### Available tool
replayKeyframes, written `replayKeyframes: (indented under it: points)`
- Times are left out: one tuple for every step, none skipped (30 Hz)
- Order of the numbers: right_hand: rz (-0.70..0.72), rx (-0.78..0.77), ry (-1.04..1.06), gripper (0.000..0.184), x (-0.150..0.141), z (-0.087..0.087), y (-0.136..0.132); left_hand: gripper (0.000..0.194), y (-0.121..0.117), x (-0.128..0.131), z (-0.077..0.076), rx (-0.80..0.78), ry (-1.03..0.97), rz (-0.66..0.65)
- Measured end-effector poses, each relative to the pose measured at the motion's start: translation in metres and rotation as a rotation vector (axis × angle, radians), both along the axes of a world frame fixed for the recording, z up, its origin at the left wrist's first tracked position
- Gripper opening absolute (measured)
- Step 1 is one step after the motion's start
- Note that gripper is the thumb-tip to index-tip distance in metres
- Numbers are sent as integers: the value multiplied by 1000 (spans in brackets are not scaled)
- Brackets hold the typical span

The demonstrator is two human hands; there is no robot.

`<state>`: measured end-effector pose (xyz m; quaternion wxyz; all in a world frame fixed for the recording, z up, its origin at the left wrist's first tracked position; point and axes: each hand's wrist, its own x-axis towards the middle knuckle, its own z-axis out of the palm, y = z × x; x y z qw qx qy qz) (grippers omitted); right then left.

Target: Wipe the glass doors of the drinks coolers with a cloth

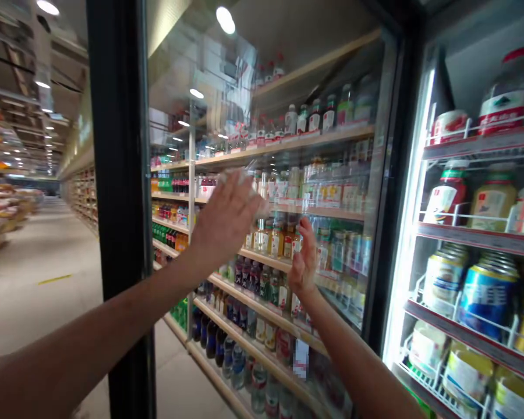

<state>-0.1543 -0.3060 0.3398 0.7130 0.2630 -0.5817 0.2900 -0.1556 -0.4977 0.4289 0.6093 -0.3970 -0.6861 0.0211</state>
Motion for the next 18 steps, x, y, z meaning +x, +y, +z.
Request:
replayKeyframes:
  points:
    - [-3, 2, 1, 44, 1, 0, 1, 42, 2, 1, -20, -138, 26, -29]
    - [-7, 7, 2, 44, 3, 1, 1, 43, 3, 2, -43, -303, 49, -57]
    - [-12, 14, 6, 44, 4, 1, 2, 44, 4, 2, -62, -459, 82, -97]
    - [-17, 21, 11, 44, 5, 1, 3, 45, 3, 2, -76, -572, 93, -115]
    - [-22, 29, 16, 45, 7, 2, 3, 44, 0, 2, -80, -622, 98, -124]
    - [-29, 34, 20, 44, 7, 2, 3, 44, -3, 2, -74, -613, 97, -113]
    - [-40, 39, 22, 44, 8, 2, 3, 43, -7, 3, -60, -539, 86, -82]
    - [-54, 41, 22, 44, 9, 2, 3, 43, -12, 3, -41, -422, 75, -37]
    - [-71, 43, 17, 43, 9, 3, 2, 42, -16, 3, -20, -273, 60, 21]
    - [-91, 46, 12, 43, 9, 3, 1, 41, -19, 4, -2, -102, 51, 70]
    - [-111, 48, 4, 43, 10, 3, 0, 40, -21, 4, 11, 11, 43, 100]
    - [-129, 48, -4, 43, 10, 3, -1, 40, -21, 4, 15, 58, 35, 112]
    - [-143, 47, -12, 43, 9, 3, -2, 41, -21, 4, 10, 23, 30, 99]
    - [-154, 47, -18, 43, 9, 3, -2, 42, -20, 4, -2, -86, 31, 56]
    - [-161, 50, -23, 43, 9, 3, -2, 43, -19, 3, -20, -250, 31, 3]
    - [-165, 54, -24, 43, 8, 4, -2, 44, -18, 1, -38, -427, 42, -70]
    - [-167, 59, -23, 43, 8, 4, -2, 41, -17, 0, -55, -563, 60, -146]
    - [-170, 65, -23, 43, 7, 4, -3, 40, -17, -2, -67, -644, 59, -174]
